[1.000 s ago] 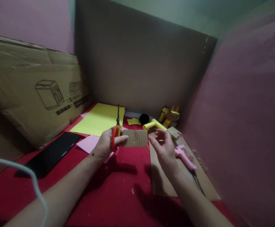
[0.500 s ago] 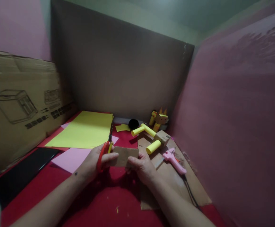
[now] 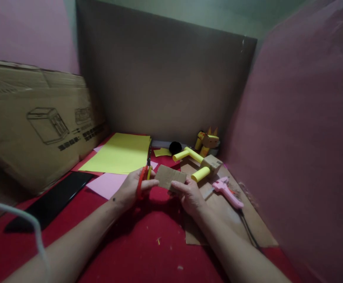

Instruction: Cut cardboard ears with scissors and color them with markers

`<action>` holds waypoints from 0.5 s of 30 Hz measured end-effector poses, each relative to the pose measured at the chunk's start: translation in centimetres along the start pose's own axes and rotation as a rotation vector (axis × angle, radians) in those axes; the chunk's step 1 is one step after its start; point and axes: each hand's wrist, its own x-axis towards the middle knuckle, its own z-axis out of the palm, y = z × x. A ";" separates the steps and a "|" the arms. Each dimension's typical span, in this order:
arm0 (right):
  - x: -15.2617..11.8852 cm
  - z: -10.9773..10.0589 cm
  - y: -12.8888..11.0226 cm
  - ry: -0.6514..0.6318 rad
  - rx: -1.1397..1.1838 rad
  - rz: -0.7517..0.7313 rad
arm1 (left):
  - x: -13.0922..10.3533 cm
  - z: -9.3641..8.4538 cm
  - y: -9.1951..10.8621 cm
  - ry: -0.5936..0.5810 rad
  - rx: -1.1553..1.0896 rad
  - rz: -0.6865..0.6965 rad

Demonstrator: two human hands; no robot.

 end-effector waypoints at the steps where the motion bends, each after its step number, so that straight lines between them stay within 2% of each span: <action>1: -0.1 0.1 0.0 -0.007 0.003 0.004 | 0.0 0.0 0.0 0.007 0.005 0.002; 9: 0.1 -0.1 -0.3 -0.033 -0.013 0.000 | -0.3 0.0 0.3 -0.015 0.008 0.035; 15: 0.3 -0.4 -0.2 -0.084 -0.035 -0.085 | -0.3 -0.1 0.1 -0.066 -0.076 0.089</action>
